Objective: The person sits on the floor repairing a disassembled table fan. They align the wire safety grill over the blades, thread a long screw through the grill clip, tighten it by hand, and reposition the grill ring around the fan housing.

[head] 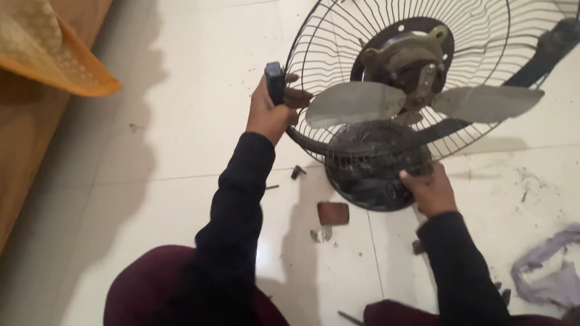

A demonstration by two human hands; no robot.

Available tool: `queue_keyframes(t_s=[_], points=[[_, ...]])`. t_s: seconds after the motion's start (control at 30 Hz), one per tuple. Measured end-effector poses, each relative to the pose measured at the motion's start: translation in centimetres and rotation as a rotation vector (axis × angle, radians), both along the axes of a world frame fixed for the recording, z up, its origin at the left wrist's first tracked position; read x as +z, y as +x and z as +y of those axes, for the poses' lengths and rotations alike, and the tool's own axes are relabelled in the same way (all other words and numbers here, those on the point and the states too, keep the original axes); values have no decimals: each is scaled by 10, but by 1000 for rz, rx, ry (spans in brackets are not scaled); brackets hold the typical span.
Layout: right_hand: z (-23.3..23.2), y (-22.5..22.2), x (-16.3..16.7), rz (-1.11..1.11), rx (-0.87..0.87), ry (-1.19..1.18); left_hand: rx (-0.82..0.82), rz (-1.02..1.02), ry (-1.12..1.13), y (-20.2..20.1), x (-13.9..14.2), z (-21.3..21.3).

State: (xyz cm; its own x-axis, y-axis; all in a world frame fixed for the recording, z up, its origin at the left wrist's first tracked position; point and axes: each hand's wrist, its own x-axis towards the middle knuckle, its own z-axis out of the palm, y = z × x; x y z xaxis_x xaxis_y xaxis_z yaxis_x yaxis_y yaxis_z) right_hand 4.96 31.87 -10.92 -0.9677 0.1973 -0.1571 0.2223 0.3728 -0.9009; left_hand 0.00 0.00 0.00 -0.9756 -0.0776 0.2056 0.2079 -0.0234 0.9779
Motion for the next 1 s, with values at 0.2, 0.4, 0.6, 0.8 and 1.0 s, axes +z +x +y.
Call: queue_keyframes(t_s=[0.2,0.4,0.6,0.8,1.0], points=[[81,-25,29,-52,-250,-320,-70,31,52,-17,-15,0],[114,-75,47,230,-228,-561,-78,53,-31,-10,-1,-6],[106,-115,34,120,1,-772,-71,8,-40,-11,8,2],[94,-132,22,243,25,-1004,-104,9,-44,-21,7,3],[85,-140,2,375,-128,-1206,-124,15,-108,-30,10,1]])
